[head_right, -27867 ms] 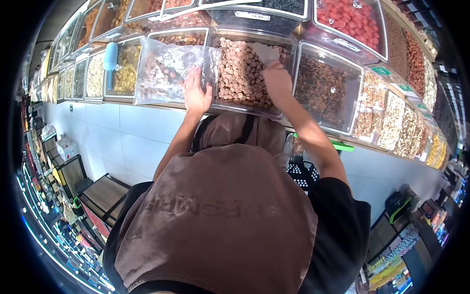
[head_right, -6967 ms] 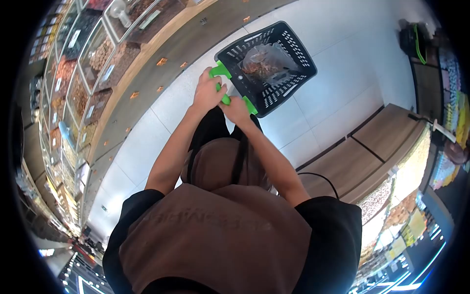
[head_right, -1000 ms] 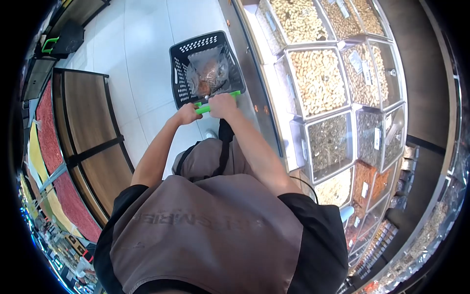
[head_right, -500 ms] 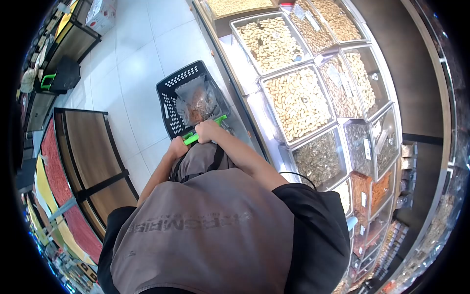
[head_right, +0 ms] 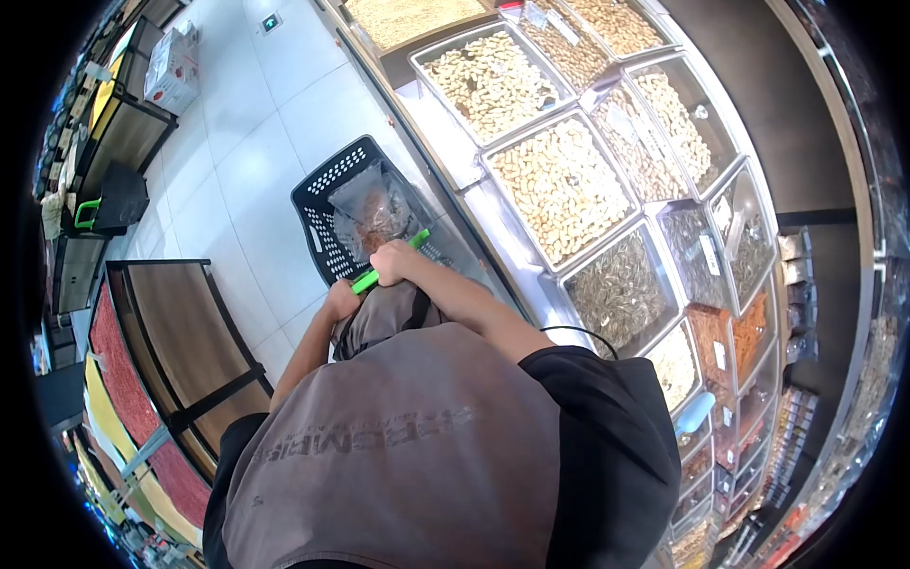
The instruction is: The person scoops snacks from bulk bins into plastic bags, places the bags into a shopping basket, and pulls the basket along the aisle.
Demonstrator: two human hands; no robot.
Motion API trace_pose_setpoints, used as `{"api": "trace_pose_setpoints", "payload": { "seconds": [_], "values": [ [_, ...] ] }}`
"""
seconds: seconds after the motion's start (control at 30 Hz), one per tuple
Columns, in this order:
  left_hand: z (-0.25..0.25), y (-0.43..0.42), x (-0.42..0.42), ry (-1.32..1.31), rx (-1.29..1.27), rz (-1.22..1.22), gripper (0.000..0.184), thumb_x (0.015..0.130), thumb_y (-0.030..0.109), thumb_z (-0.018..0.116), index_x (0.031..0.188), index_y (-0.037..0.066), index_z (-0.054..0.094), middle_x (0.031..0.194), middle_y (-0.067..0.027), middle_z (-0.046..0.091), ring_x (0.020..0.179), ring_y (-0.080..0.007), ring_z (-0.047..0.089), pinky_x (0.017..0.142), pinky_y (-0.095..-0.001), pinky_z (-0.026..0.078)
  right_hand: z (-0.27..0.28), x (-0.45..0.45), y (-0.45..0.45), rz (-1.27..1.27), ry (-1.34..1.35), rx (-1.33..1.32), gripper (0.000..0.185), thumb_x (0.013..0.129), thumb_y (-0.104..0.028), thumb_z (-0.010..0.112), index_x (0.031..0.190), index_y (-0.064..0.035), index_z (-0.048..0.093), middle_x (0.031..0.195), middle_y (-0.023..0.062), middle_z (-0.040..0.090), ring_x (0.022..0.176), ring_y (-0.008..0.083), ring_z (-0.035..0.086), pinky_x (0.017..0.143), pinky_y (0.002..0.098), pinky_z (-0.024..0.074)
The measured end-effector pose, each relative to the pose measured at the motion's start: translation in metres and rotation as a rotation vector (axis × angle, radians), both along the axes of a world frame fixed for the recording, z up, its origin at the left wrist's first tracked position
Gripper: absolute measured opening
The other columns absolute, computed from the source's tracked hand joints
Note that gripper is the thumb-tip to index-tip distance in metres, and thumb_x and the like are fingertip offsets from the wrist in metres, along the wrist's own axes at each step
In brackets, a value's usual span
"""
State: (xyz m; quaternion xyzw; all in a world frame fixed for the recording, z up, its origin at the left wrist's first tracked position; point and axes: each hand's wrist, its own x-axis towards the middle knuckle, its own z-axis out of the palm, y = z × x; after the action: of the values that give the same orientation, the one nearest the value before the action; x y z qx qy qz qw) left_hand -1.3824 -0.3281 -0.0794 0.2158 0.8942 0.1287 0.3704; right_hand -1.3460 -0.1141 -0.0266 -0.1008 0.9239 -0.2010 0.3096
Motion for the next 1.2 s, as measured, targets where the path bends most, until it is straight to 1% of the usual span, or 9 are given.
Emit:
{"api": "trace_pose_setpoints", "payload": {
  "seconds": [0.33,0.4,0.47,0.53,0.67,0.77,0.9,1.03,1.2],
  "values": [
    [-0.011,-0.004,0.009,-0.014,0.079,-0.027,0.039,0.08,0.034,0.068,0.083,-0.004,0.071,0.088,-0.0317,0.067,0.089,-0.045,0.067,0.082,-0.0494,0.053,-0.025,0.031,-0.005,-0.051,0.127,0.055,0.025,0.07,-0.023,0.068,0.088,-0.0053,0.073,0.093,0.0156,0.073,0.091,0.0319,0.07,0.082,0.0435,0.0529],
    [-0.014,-0.004,0.013,0.059,0.139,-0.069,0.037,0.081,0.033,0.067,0.084,-0.004,0.07,0.088,-0.0309,0.067,0.09,-0.046,0.066,0.083,-0.0509,0.053,-0.042,0.048,-0.01,-0.296,0.724,0.086,0.019,0.069,-0.019,0.069,0.082,-0.0058,0.068,0.08,0.0105,0.069,0.091,0.0307,0.065,0.087,0.0431,0.047],
    [-0.013,-0.006,0.022,0.108,0.192,-0.044,0.036,0.081,0.032,0.067,0.086,-0.004,0.069,0.089,-0.0304,0.067,0.09,-0.0465,0.066,0.082,-0.0514,0.052,-0.049,0.063,-0.008,-0.344,0.752,0.112,0.019,0.069,-0.016,0.068,0.083,-0.0059,0.062,0.086,0.0099,0.064,0.096,0.0292,0.06,0.088,0.0422,0.0421],
    [0.002,-0.009,0.036,0.145,0.243,-0.024,0.035,0.081,0.031,0.067,0.088,-0.004,0.067,0.09,-0.0298,0.067,0.09,-0.0471,0.065,0.082,-0.0519,0.051,-0.046,0.081,-0.007,-0.7,0.784,0.182,0.031,0.074,-0.015,0.065,0.101,-0.0009,0.059,0.102,0.0175,0.062,0.106,0.0326,0.059,0.091,0.0443,0.0432],
    [0.016,-0.017,0.058,0.089,0.391,-0.017,0.039,0.081,0.027,0.073,0.102,0.0,0.053,0.088,-0.0246,0.066,0.091,-0.0463,0.064,0.081,-0.0518,0.049,-0.041,0.151,-0.034,-1.073,0.588,0.227,0.043,0.077,-0.016,0.066,0.114,0.0013,0.053,0.11,0.021,0.057,0.108,0.0367,0.057,0.09,0.0483,0.0446],
    [0.008,-0.024,0.081,0.113,0.578,-0.084,0.071,0.075,0.02,0.077,0.135,0.001,0.044,0.123,-0.0256,0.056,0.119,-0.0437,0.051,0.1,-0.0493,0.042,-0.04,0.195,-0.081,-1.209,0.337,0.069,0.056,0.079,-0.017,0.067,0.126,0.0047,0.045,0.116,0.0241,0.055,0.112,0.0409,0.056,0.088,0.052,0.0487],
    [-0.011,-0.025,0.109,0.145,0.598,-0.093,0.092,0.073,0.022,0.078,0.148,-0.002,0.03,0.143,-0.0278,0.042,0.134,-0.0436,0.039,0.113,-0.0471,0.032,-0.064,0.257,-0.188,-1.07,0.365,-0.008,0.06,0.08,-0.021,0.069,0.129,0.0034,0.045,0.116,0.0249,0.057,0.108,0.0428,0.059,0.089,0.0512,0.0506],
    [0.026,-0.012,0.141,-0.02,0.499,-0.036,0.094,0.072,0.021,0.077,0.148,-0.002,0.025,0.142,-0.0289,0.04,0.131,-0.0474,0.04,0.11,-0.0496,0.035,-0.068,0.325,-0.219,-1.058,0.147,-0.068,0.061,0.084,-0.024,0.069,0.133,0.0031,0.045,0.121,0.029,0.056,0.112,0.0449,0.058,0.096,0.0505,0.0489],
    [-0.002,0.001,0.167,0.059,0.645,-0.11,0.07,0.073,0.017,0.076,0.13,-0.004,0.041,0.107,-0.0346,0.061,0.108,-0.0483,0.059,0.094,-0.0499,0.047,-0.086,0.378,-0.206,-1.444,0.002,-0.083,0.058,0.086,-0.023,0.067,0.131,0.005,0.045,0.126,0.0318,0.053,0.117,0.0476,0.055,0.101,0.049,0.0465]
  ]
}}
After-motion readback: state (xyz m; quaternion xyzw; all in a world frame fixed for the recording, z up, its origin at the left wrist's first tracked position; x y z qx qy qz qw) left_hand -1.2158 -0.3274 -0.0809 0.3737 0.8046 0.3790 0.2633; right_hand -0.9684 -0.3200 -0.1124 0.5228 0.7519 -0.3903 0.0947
